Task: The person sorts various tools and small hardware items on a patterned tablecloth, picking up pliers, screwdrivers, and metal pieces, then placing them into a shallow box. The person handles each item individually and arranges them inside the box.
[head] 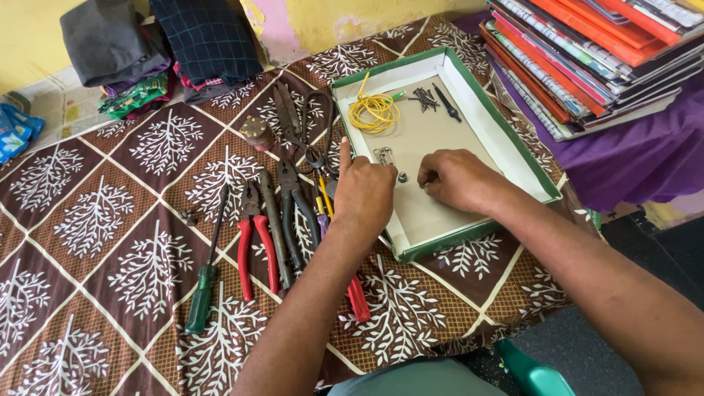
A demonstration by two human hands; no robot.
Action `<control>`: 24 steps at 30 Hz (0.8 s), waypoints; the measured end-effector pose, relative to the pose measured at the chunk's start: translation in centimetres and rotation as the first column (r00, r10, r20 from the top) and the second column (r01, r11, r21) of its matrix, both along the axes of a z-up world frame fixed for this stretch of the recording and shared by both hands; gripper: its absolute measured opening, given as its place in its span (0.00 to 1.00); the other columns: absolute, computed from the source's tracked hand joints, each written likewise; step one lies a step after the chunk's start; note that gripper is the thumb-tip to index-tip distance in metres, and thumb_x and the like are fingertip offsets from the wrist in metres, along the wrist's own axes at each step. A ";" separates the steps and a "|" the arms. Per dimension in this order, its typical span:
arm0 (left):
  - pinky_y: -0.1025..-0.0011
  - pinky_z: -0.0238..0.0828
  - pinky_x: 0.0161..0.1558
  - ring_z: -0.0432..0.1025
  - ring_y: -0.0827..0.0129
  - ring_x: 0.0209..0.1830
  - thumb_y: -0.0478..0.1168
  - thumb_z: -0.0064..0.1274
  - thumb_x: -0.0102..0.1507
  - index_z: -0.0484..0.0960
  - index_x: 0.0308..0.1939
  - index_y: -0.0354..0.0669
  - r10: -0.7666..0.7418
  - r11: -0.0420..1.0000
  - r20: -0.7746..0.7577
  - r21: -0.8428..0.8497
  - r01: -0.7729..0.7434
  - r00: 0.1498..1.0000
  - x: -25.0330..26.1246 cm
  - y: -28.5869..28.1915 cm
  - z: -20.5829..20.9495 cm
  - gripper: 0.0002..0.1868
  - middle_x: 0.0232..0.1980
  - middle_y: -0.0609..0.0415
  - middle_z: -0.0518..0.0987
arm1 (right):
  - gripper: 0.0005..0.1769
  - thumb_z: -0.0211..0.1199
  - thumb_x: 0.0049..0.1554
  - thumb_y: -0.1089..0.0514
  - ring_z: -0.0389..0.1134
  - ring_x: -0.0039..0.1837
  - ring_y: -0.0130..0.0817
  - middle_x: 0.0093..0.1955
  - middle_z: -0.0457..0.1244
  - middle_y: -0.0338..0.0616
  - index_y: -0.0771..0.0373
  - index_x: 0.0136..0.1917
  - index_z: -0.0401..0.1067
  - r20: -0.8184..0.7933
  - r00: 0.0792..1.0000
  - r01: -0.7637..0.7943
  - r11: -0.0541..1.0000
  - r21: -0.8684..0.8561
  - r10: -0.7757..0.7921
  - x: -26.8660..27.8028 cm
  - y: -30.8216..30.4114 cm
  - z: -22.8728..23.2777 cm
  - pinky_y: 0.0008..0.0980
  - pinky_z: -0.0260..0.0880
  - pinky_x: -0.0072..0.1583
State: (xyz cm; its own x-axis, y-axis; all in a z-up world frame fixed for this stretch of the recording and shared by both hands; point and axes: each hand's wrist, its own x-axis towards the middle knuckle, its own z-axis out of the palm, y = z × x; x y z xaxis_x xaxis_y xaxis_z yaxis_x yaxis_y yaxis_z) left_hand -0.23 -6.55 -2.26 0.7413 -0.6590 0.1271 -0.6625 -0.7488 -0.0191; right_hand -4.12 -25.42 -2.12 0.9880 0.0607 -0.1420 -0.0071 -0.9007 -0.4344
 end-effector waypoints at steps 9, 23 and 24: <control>0.42 0.39 0.77 0.78 0.56 0.42 0.33 0.53 0.57 0.87 0.36 0.47 -0.010 0.997 0.005 -0.073 0.010 1.000 0.0 0.3 -0.5 0.09 0.30 0.48 0.82 | 0.12 0.68 0.53 0.57 0.77 0.49 0.42 0.46 0.73 0.49 0.62 0.51 0.77 0.066 0.995 0.049 0.960 0.275 -0.070 -0.3 0.2 -0.3 0.37 0.76 0.55; 0.41 0.43 0.76 0.78 0.56 0.39 0.34 0.53 0.59 0.84 0.35 0.45 0.008 0.988 0.050 -0.157 0.000 0.999 0.2 0.2 -1.4 0.05 0.29 0.47 0.81 | 0.18 0.69 0.52 0.59 0.74 0.52 0.47 0.48 0.71 0.51 0.64 0.55 0.75 0.105 0.994 0.003 0.998 0.061 -0.009 0.3 2.9 0.5 0.41 0.74 0.57; 0.42 0.43 0.76 0.78 0.56 0.40 0.35 0.53 0.59 0.84 0.36 0.44 0.010 0.988 0.051 -0.156 -0.002 0.999 0.2 0.3 -1.3 0.04 0.29 0.47 0.81 | 0.20 0.70 0.51 0.59 0.74 0.52 0.46 0.49 0.70 0.51 0.64 0.57 0.74 0.095 0.995 0.017 0.996 0.092 -0.026 0.5 2.7 0.3 0.40 0.74 0.57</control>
State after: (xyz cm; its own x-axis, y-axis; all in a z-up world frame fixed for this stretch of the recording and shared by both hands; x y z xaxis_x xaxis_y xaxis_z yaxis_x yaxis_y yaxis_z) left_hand -0.05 -6.27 -3.57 0.7351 -0.6236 0.2658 -0.6590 -0.7495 0.0640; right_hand -3.60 -22.73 -1.78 0.9980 0.0477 -0.0418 0.0195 -0.8577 -0.5138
